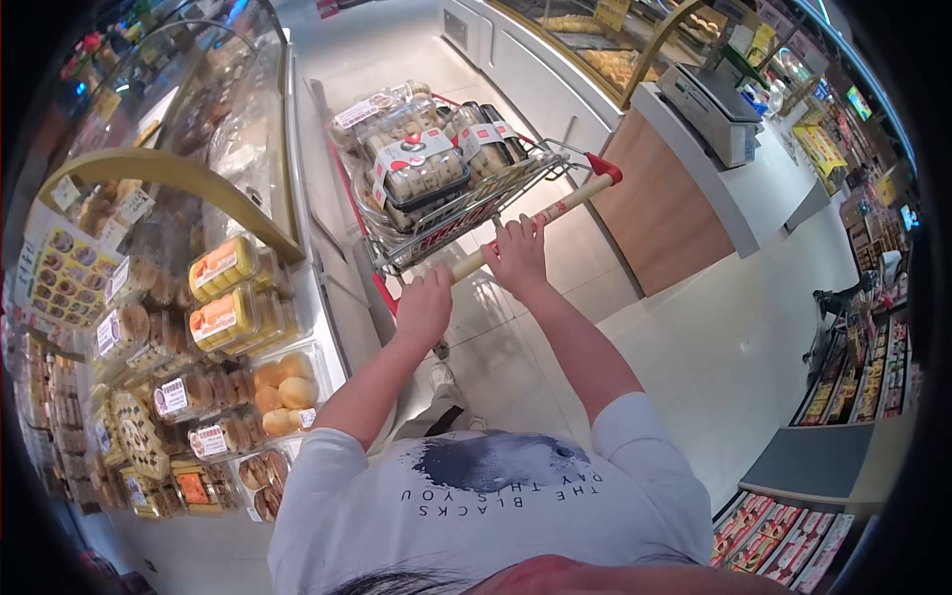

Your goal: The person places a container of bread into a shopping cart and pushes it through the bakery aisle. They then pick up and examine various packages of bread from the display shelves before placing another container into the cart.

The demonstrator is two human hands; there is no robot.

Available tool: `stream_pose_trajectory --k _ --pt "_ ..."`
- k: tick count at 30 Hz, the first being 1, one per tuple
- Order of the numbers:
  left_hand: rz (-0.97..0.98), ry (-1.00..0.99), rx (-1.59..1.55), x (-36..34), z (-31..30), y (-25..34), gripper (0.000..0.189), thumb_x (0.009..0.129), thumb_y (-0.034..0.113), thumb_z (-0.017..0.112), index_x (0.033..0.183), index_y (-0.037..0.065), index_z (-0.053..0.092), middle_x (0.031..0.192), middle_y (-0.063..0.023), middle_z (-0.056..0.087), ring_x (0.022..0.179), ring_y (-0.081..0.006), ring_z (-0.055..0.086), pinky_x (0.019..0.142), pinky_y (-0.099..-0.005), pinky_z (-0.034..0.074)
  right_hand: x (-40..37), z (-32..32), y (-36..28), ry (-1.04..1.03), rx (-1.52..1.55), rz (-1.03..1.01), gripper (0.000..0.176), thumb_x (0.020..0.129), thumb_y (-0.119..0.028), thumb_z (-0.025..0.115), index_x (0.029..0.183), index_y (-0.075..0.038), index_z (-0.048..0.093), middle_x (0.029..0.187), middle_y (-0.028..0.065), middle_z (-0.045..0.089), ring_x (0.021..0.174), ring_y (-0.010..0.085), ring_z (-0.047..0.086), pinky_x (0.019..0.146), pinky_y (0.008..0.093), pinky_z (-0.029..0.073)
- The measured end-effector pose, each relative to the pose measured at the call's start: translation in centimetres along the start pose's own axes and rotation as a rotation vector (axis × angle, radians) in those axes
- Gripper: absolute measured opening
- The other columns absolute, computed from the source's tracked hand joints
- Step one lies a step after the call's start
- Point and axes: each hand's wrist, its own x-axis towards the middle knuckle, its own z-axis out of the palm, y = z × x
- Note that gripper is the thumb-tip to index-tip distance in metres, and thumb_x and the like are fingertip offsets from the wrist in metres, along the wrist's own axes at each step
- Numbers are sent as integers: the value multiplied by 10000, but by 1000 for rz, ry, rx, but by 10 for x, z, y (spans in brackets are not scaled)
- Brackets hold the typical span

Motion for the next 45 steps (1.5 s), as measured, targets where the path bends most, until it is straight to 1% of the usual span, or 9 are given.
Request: stream_pose_trajectory --k 4,7,10,14,23,30,33,38,45 --pt "51 39 37 9 2 -6 232 718 151 563 900 57 452 733 -61 505 673 -214 560 565 -326 449 28 -10 43 -212 276 -164 308 797 -329 497 668 -58 570 759 114 560 821 288 506 808 431 378" --pt "60 75 61 20 6 -14 225 718 162 566 889 61 459 714 -54 493 653 -205 552 549 -323 441 63 16 98 -272 186 -101 337 792 -298 498 580 -45 562 620 120 557 663 305 525 664 413 412" --pt "79 133 62 34 6 -27 220 713 176 575 870 64 468 695 -41 479 631 -191 537 533 -320 428 92 20 144 -68 128 13 349 766 -259 495 522 -15 551 544 147 538 566 333 515 620 437 419" --pt "72 171 40 62 9 -52 230 705 183 590 871 65 483 691 -36 478 626 -185 530 531 -317 420 128 42 151 -207 69 121 312 718 -243 493 527 -12 583 552 151 559 581 318 530 661 424 420" --pt "-9 119 2 124 14 -144 252 654 209 630 836 93 499 695 -25 508 636 -189 546 554 -322 435 210 87 121 -490 -190 -62 380 797 -288 373 623 -75 634 587 114 590 588 280 562 640 402 415" --pt "-297 -30 -16 184 14 -208 177 619 242 641 700 100 574 691 -67 593 659 -256 594 582 -382 469 303 114 109 -993 61 -186 607 884 -446 259 583 -40 593 555 108 568 558 263 576 598 395 464" --pt "-509 -317 26 226 3 -225 166 630 254 626 702 105 620 707 -75 615 682 -260 606 610 -381 477 336 133 104 -1159 236 -138 622 880 -457 257 552 -35 574 466 80 513 474 225 550 546 369 470" --pt "-509 -355 118 265 17 -271 165 628 269 607 703 126 645 704 -82 622 686 -262 611 623 -383 476 387 155 109 -1372 494 -141 590 851 -503 338 636 2 554 544 100 534 440 195 529 433 318 451" --pt "-482 -371 157 316 27 -324 146 607 258 610 661 125 641 669 -80 615 668 -259 610 617 -383 472 441 189 107 -1391 593 -252 561 873 -497 320 798 -3 575 550 85 522 447 182 535 424 307 447"
